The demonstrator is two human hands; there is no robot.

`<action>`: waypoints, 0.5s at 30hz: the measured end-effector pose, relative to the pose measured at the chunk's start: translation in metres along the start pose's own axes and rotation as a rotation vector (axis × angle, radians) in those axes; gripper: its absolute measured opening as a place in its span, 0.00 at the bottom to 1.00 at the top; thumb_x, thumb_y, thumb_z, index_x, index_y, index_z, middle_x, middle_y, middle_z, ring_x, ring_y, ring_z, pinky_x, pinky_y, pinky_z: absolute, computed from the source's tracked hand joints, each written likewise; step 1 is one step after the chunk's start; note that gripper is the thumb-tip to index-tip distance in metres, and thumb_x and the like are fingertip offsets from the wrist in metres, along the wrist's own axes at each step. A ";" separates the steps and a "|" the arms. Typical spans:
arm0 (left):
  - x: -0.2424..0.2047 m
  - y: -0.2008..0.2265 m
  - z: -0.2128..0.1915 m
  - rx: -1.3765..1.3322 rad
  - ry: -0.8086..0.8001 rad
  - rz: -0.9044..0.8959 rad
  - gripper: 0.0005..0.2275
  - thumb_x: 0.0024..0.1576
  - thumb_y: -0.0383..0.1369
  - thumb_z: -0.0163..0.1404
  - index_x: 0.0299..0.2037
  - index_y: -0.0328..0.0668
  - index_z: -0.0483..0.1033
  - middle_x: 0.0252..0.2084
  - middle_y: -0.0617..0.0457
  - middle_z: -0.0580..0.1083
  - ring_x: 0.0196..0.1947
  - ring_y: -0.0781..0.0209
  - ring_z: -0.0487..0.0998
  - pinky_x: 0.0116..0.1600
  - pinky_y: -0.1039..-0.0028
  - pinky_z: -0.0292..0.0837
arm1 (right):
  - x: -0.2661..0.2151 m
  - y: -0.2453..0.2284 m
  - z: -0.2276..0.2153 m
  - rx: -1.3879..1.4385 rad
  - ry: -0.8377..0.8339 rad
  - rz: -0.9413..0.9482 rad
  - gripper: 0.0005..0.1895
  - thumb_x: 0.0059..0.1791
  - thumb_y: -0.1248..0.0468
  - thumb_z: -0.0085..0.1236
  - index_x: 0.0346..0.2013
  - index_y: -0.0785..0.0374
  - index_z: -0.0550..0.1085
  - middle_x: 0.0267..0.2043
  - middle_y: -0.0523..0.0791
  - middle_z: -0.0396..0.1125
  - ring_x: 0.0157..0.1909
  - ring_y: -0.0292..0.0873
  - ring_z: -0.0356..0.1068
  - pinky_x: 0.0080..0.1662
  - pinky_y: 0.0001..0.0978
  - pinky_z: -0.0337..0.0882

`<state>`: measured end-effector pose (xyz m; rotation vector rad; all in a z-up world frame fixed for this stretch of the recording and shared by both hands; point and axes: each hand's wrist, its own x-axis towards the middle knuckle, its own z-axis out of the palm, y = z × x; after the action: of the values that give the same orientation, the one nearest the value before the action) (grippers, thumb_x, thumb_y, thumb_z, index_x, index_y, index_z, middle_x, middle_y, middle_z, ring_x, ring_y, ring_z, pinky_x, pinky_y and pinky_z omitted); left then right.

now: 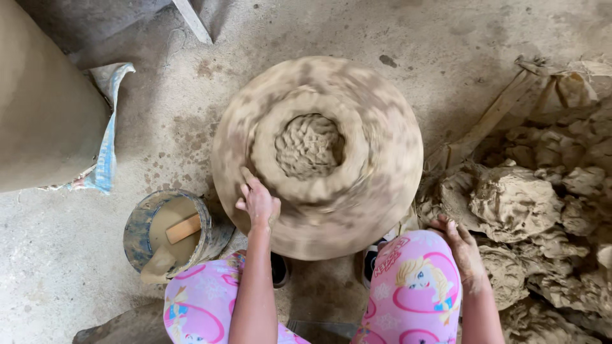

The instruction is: The person places a lump of clay on a pottery wheel and centers it by hand. They then pull up the walls of the clay to form a cylinder, hollow out the center, and use a sponge to refine the shape.

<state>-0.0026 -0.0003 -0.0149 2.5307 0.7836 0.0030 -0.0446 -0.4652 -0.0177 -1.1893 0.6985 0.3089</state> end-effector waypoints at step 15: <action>0.050 -0.049 0.041 0.233 -0.175 -0.219 0.41 0.45 0.42 0.62 0.67 0.38 0.54 0.66 0.33 0.59 0.66 0.32 0.57 0.60 0.31 0.57 | -0.092 -0.073 -0.099 -0.999 0.521 -0.646 0.25 0.50 0.58 0.63 0.63 0.55 0.73 0.54 0.50 0.72 0.48 0.48 0.73 0.53 0.39 0.73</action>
<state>0.0189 0.0434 -0.0802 2.5983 1.0349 -0.3988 -0.1058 -0.5703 0.0757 -2.4214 0.5519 -0.2605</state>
